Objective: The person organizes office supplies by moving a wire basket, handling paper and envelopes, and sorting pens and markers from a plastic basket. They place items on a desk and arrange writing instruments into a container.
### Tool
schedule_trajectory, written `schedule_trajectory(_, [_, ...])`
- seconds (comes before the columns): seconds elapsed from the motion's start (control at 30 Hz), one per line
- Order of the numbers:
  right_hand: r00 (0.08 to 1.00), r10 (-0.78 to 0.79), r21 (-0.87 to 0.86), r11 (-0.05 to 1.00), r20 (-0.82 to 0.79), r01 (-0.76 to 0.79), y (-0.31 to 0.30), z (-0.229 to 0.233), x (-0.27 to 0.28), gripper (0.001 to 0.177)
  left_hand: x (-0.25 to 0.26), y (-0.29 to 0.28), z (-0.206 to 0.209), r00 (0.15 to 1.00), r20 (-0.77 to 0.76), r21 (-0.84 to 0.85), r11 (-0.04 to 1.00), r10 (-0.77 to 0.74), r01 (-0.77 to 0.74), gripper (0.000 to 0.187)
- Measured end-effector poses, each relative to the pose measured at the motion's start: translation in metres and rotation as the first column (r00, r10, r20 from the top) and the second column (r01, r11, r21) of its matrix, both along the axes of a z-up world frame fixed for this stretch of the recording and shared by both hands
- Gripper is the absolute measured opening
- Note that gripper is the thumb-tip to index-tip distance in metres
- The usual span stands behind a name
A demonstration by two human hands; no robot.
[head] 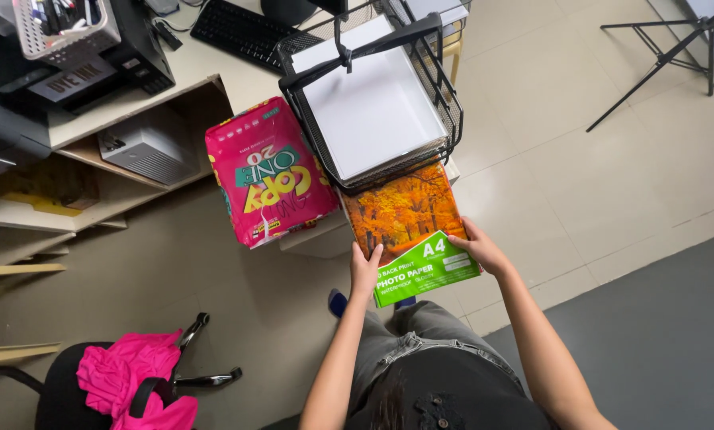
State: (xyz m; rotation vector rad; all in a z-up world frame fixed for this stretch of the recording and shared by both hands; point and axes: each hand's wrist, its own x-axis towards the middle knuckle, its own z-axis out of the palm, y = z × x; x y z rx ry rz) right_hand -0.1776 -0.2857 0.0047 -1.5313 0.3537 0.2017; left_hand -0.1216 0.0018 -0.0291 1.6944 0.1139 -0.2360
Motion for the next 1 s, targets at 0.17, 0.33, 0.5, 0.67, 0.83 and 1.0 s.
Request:
schedule_trajectory(0.17, [1.0, 0.005, 0.0, 1.0, 0.012, -0.005, -0.005, 0.0, 0.023, 0.046, 0.022, -0.003, -0.001, 1.0, 0.008, -0.04, 0.999, -0.001, 0.002, 0.048])
schedule_trajectory(0.33, [0.999, 0.019, -0.017, 1.0, 0.036, -0.019, -0.012, 0.007, 0.053, 0.045, 0.052, -0.009, -0.003, 0.997, 0.076, -0.126, 0.992, -0.004, 0.014, 0.046])
schedule_trajectory(0.5, [0.998, 0.013, -0.045, 0.999, 0.062, -0.01, -0.024, 0.005, 0.092, 0.044, 0.095, -0.02, -0.002, 0.995, 0.104, -0.252, 0.968, 0.007, 0.019, 0.052])
schedule_trajectory(0.67, [1.0, -0.006, -0.015, 1.0, 0.001, 0.006, -0.046, 0.012, 0.101, 0.044, 0.121, -0.026, -0.019, 0.998, 0.06, -0.33, 0.944, 0.035, -0.013, 0.046])
schedule_trajectory(0.83, [0.974, 0.022, 0.244, 0.969, -0.225, 0.034, -0.045, 0.024, 0.059, 0.049, 0.127, -0.025, -0.033, 0.997, 0.046, -0.326, 0.944, 0.058, -0.04, 0.037])
schedule_trajectory(1.0, [0.99, -0.005, 0.532, 0.843, -0.138, 0.078, -0.008, -0.002, 0.025, 0.047, 0.121, -0.029, 0.001, 0.993, 0.077, -0.264, 0.963, 0.085, -0.062, 0.033])
